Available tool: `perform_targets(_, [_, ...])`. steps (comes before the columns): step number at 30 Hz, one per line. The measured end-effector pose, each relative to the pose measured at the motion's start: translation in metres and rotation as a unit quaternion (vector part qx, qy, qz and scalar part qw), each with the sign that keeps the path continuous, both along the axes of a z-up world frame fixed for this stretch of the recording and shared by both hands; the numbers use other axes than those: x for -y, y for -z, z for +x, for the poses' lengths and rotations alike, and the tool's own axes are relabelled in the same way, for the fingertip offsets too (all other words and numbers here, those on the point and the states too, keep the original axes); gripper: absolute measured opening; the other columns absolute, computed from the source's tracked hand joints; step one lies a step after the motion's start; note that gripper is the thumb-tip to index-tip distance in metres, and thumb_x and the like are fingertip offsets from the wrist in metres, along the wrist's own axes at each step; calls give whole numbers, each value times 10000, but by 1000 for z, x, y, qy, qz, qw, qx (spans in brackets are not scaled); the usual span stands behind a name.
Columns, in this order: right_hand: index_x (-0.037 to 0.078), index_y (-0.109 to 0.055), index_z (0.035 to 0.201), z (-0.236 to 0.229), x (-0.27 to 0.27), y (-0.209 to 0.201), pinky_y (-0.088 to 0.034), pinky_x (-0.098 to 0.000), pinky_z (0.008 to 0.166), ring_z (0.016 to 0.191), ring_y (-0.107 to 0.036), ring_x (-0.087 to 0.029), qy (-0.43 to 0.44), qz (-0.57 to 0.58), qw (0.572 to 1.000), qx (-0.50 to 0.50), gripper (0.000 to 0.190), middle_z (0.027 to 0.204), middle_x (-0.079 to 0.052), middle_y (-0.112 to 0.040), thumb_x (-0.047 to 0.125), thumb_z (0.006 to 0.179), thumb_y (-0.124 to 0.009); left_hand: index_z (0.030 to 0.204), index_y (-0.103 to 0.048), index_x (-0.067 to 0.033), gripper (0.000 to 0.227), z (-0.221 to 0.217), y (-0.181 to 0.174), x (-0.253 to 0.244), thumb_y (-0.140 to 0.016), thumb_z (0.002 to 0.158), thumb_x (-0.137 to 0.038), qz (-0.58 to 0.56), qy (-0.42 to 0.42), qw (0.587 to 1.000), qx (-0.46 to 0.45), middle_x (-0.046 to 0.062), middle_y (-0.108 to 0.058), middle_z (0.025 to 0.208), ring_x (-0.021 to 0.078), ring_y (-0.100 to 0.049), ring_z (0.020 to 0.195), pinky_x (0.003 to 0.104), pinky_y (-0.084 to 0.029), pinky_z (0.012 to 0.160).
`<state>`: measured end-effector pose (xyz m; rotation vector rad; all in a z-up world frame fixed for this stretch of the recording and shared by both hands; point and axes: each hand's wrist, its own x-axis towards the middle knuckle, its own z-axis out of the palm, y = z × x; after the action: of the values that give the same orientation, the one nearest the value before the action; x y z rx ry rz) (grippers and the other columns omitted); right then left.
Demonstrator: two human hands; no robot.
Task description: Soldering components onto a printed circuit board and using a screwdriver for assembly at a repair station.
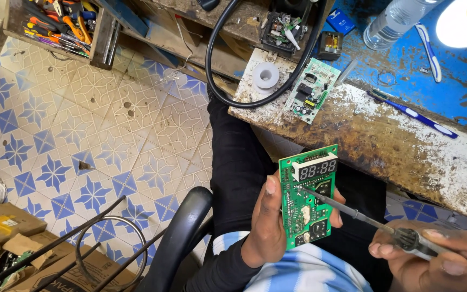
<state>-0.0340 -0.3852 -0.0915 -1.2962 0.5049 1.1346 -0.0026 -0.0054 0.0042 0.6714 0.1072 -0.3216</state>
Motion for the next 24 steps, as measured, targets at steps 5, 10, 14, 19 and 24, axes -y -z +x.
perform_targets(5, [93,-766,863,-40,-87,9,-723,-370,589,664,-808,-249,170,-27,851,495,929,812,-80,-786,949,1070,-471,1303,-547,174,822,1,1,-2,-324,1055,-577,-20,17,1000,14,264,-692,904,280,-697,800,345,-591,760])
perform_targets(10, [-106,-770,1119,17,-34,-29,-611,-475,792,888,-829,-414,57,-22,993,103,767,1087,-248,-837,584,943,-486,1223,-589,173,831,1,-1,0,-319,1041,-591,2,16,1000,11,249,-695,871,270,-694,788,332,-585,766])
perform_targets(14, [-43,-758,886,-55,-67,31,-692,-425,595,656,-795,-332,219,27,888,402,986,795,-188,-769,936,982,-691,1216,-599,167,824,1,-2,-2,-341,1040,-595,-7,23,1000,0,258,-693,868,283,-695,779,344,-588,736])
perform_targets(19, [-69,-608,1393,10,9,18,-676,-429,801,869,-782,-269,-25,176,958,-226,675,1037,-142,-774,307,835,-661,1154,-643,139,830,2,-6,-2,-308,1040,-611,10,26,1000,0,225,-696,824,264,-688,755,335,-579,719])
perform_targets(24, [-6,-317,1570,2,31,30,-623,-469,770,943,-718,-285,27,301,901,-312,750,1124,-174,-627,366,941,-482,1147,-646,157,819,3,-8,-2,-350,1038,-598,2,24,1000,-4,232,-702,826,263,-695,735,327,-595,696])
